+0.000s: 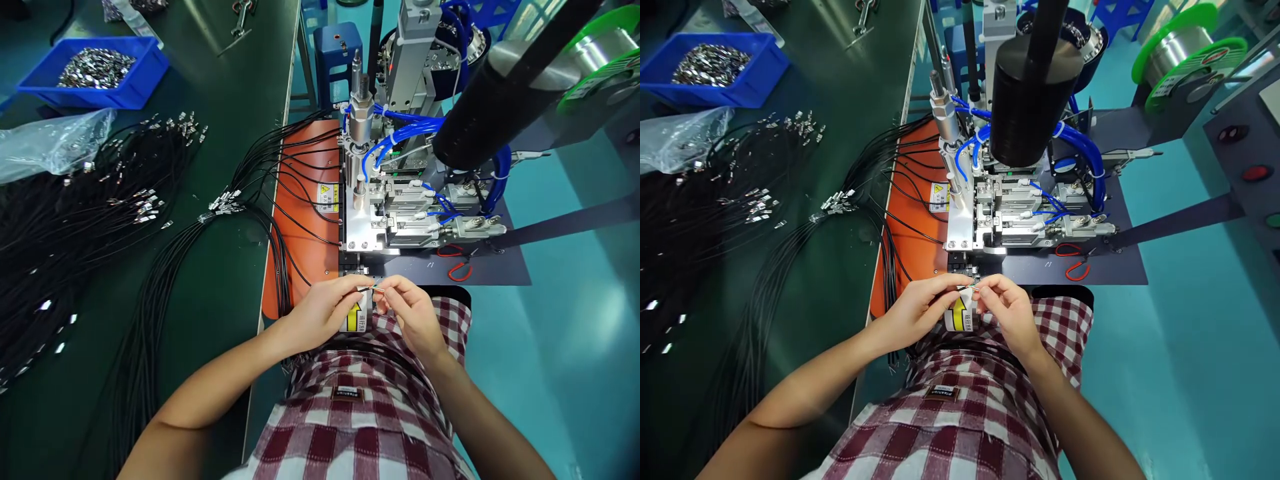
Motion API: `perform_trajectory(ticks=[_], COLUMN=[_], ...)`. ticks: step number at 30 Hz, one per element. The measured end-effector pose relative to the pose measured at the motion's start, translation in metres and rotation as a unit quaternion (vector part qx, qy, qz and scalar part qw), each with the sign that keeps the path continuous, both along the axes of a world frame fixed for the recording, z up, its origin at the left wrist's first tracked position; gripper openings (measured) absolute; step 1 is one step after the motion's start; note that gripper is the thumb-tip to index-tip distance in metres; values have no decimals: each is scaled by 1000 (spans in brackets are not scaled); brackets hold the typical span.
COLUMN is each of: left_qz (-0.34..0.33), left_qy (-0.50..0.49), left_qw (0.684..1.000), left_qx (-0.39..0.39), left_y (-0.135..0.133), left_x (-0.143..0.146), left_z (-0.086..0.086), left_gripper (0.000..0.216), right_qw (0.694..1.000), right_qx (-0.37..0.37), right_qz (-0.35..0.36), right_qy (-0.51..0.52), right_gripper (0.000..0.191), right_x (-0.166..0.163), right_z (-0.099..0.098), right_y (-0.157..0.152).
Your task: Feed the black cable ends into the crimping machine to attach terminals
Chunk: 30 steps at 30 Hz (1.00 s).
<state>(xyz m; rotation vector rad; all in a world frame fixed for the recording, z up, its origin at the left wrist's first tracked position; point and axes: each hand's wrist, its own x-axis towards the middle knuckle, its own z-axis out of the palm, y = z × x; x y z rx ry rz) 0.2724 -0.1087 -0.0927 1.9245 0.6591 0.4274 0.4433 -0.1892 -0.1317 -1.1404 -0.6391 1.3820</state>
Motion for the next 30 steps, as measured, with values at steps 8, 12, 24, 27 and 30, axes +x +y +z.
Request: perform_trajectory(ticks=[8, 12, 24, 27, 30], left_qz=[-4, -2, 19, 13, -3], left_qy=[-3, 0, -6, -17, -25], left_qw=[1000, 1000, 997, 997, 998], left_qx=[2, -3, -73, -80, -66], left_y=[0, -1, -5, -4, -2], left_x=[-3, -3, -3, -4, -4], left_z=[-2, -3, -4, -4, -3], left_gripper=[31, 31, 34, 41, 44], right_qw=[999, 1000, 999, 998, 998], right_qx=[-30, -13, 16, 20, 12], right_qz=[2, 6, -47, -54, -55], right_qy=[35, 28, -8, 2, -3], right_gripper=[21, 16, 19, 24, 28], right_x=[-3, -5, -19, -21, -22], right_z=[0, -3, -12, -15, -15], right_y=[0, -1, 1, 2, 3])
